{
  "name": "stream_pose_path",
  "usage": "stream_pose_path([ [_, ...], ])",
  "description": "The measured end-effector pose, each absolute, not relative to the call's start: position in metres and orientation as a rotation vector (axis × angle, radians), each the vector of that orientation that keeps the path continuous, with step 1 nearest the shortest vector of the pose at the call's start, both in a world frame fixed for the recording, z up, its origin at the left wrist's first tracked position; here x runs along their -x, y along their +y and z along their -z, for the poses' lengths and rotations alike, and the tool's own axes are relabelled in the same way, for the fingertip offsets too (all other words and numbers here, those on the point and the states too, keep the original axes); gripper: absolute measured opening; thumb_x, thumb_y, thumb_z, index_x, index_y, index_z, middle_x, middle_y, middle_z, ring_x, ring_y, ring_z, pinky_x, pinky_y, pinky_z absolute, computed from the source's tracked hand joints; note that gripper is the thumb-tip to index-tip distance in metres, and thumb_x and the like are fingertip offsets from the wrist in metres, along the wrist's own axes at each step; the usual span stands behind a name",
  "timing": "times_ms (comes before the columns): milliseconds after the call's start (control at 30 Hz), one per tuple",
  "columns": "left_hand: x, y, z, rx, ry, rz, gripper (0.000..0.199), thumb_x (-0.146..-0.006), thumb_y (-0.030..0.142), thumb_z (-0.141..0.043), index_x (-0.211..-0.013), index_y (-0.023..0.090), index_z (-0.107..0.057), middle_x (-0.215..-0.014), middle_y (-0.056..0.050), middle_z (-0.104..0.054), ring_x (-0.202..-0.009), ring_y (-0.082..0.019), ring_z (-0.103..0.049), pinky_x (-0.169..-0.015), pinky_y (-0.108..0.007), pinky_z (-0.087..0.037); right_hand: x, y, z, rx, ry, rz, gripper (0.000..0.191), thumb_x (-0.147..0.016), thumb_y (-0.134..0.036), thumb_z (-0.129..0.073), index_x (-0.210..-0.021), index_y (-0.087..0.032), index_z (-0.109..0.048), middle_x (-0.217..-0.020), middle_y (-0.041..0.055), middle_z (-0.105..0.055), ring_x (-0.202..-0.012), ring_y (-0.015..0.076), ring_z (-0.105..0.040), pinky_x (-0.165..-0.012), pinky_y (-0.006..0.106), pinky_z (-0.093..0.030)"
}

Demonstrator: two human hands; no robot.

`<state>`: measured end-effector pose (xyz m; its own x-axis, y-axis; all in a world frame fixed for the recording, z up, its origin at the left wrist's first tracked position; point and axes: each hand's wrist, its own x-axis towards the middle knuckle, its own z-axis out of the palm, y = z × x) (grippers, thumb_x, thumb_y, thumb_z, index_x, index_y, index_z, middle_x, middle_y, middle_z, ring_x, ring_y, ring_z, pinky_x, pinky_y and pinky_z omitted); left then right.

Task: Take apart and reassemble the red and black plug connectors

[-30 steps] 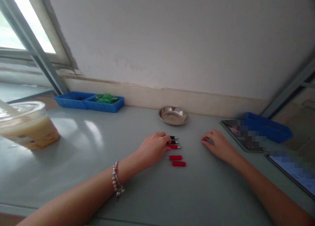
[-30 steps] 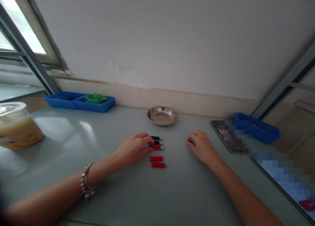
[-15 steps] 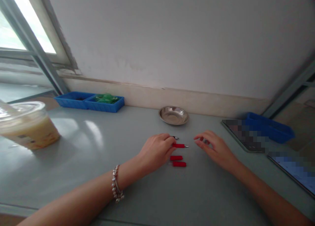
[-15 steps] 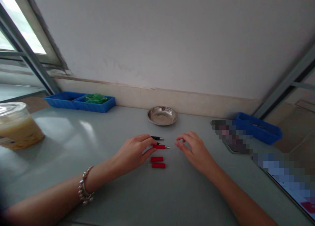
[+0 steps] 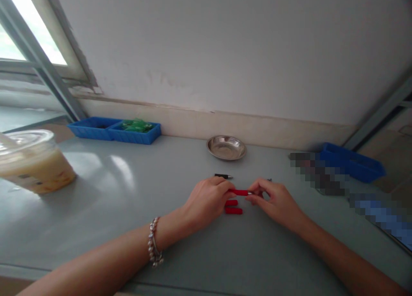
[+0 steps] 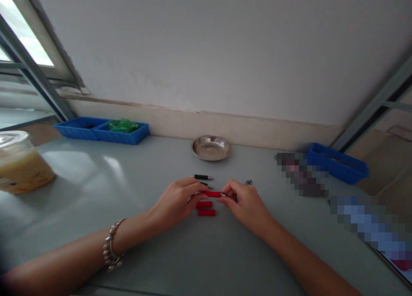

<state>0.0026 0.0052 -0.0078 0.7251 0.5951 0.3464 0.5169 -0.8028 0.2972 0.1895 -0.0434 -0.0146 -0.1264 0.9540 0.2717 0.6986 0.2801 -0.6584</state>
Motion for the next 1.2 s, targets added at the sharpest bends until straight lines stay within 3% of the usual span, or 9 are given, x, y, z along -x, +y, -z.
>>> stream_pose_path([
  [167,-0.002,0.007,0.010,-2.705,0.848,-0.744,0.018,-0.084,0.019,-0.044,-0.093,0.015,-0.059,-0.085,-0.005,-0.062,-0.075,-0.014,-0.058,-0.069,-0.025,-0.045,-0.191,-0.041,0.015,1.470,-1.836,-0.600,0.019,-0.076,-0.037,-0.054,-0.082,-0.019,-0.055,-0.060,-0.0019,-0.059,-0.051,0.0115,-0.050,-0.051,0.023,-0.037],
  [333,-0.001,0.008,0.010,-2.711,0.849,-0.769,0.018,-0.085,0.021,-0.044,-0.092,0.015,-0.059,-0.084,-0.005,-0.062,-0.076,-0.014,-0.057,-0.069,-0.025,-0.045,-0.193,-0.041,0.013,1.468,-1.906,-0.575,0.038,-0.086,-0.036,-0.036,-0.059,-0.017,-0.056,-0.051,-0.0011,-0.052,-0.050,0.0107,-0.047,-0.049,0.023,-0.034],
  [600,-0.002,0.010,0.006,-2.626,0.865,-0.771,0.018,-0.084,0.022,-0.045,-0.091,0.016,-0.061,-0.082,-0.004,-0.063,-0.070,-0.012,-0.057,-0.065,-0.023,-0.044,-0.189,-0.044,0.011,1.449,-1.772,-0.531,0.014,-0.077,-0.030,-0.052,-0.073,-0.018,-0.059,-0.062,-0.0001,-0.064,-0.055,0.0120,-0.055,-0.052,0.023,-0.039],
  [833,-0.002,0.009,-0.004,-2.401,0.945,-0.651,0.016,-0.080,0.023,-0.051,-0.083,0.016,-0.065,-0.066,0.001,-0.064,-0.053,-0.009,-0.050,-0.050,-0.019,-0.036,-0.191,-0.047,0.011,1.368,-1.849,-0.298,0.010,-0.075,-0.027,-0.057,-0.072,-0.019,-0.062,-0.065,0.0001,-0.065,-0.057,0.0121,-0.055,-0.055,0.024,-0.040],
  [1200,-0.002,0.009,-0.005,-2.380,0.944,-0.635,0.016,-0.077,0.026,-0.054,-0.084,0.017,-0.066,-0.066,0.000,-0.063,-0.051,-0.008,-0.046,-0.050,-0.019,-0.034,-0.189,-0.043,0.015,1.272,-1.683,-0.712,0.011,-0.075,-0.028,-0.057,-0.072,-0.017,-0.056,-0.062,0.0005,-0.062,-0.057,0.0124,-0.058,-0.053,0.024,-0.045],
])
